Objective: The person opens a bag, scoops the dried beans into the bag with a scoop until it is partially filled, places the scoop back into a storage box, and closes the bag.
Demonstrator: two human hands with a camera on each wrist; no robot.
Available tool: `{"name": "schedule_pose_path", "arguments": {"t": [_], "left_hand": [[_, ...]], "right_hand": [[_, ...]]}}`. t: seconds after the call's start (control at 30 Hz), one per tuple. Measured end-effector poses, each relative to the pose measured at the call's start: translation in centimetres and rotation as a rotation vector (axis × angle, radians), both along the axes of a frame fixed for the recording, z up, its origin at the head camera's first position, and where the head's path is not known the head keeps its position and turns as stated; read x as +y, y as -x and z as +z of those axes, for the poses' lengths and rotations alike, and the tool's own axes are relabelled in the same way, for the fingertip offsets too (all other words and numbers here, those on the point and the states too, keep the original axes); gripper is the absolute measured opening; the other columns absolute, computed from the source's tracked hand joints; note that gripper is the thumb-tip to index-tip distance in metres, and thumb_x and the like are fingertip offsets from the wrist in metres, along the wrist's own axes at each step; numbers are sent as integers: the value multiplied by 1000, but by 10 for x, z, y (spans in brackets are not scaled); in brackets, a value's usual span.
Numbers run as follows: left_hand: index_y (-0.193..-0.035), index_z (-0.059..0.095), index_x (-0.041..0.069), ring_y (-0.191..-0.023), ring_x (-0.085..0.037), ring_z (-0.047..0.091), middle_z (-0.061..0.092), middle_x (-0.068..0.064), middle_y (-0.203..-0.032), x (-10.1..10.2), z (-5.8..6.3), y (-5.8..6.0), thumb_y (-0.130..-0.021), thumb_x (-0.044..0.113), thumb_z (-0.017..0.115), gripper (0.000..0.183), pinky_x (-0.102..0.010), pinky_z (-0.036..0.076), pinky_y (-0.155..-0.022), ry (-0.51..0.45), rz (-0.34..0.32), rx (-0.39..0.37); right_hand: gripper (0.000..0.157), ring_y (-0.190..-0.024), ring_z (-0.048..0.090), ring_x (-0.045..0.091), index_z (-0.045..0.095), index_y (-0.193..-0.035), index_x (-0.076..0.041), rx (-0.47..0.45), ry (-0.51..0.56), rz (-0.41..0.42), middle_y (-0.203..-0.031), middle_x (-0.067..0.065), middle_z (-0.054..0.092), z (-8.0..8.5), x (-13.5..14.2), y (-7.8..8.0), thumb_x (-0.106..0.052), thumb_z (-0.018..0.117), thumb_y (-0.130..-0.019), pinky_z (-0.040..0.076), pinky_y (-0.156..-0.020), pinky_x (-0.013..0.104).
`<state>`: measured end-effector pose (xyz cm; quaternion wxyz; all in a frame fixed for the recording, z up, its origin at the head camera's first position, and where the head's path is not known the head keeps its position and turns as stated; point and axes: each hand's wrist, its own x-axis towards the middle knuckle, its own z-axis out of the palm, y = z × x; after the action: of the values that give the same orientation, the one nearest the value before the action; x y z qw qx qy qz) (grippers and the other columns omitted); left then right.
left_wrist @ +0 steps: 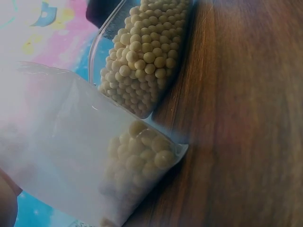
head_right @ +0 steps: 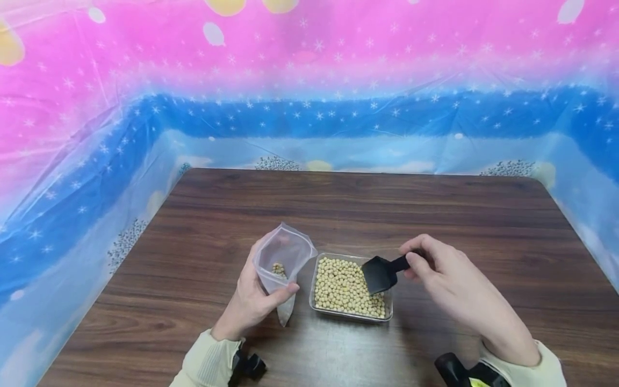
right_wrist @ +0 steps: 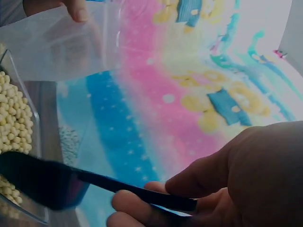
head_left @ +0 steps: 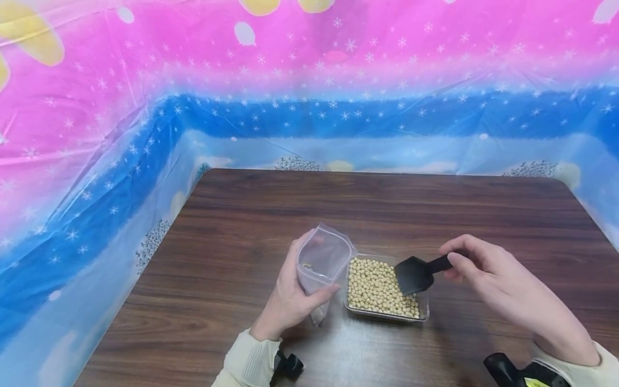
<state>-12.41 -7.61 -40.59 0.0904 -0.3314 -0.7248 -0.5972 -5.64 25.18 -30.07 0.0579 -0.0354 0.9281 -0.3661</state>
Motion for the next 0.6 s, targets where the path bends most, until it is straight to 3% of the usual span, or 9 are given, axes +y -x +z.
{"name": "schedule_pose_path", "arguments": {"t": [0.17,0.43,0.6], "left_hand": [[-149,31,18,-113,-31,54,49,-6,-135,0,0,-1,-75,24,81,89,-55,48,-91,-7,-4,-12],[-149,31,18,-114,-30,54,49,-6,-136,0,-1,-1,-76,24,81,89,-55,48,-91,-5,-1,-15],[-149,31,19,-114,-30,54,48,-5,-136,0,-2,-1,-76,25,81,88,-56,48,-91,-6,-4,-21]], "right_hand": [[24,-88,66,15,56,-121,-8,-87,87,60,-94,1,68,-9,0,8,-20,43,-104,52,-78,30],[24,-84,66,24,51,-120,4,-182,232,129,-91,9,68,-29,8,24,-10,41,-103,55,-74,31],[24,-81,64,27,51,-119,5,-223,201,115,-87,11,65,-43,9,31,-7,38,-102,55,-71,35]]}}
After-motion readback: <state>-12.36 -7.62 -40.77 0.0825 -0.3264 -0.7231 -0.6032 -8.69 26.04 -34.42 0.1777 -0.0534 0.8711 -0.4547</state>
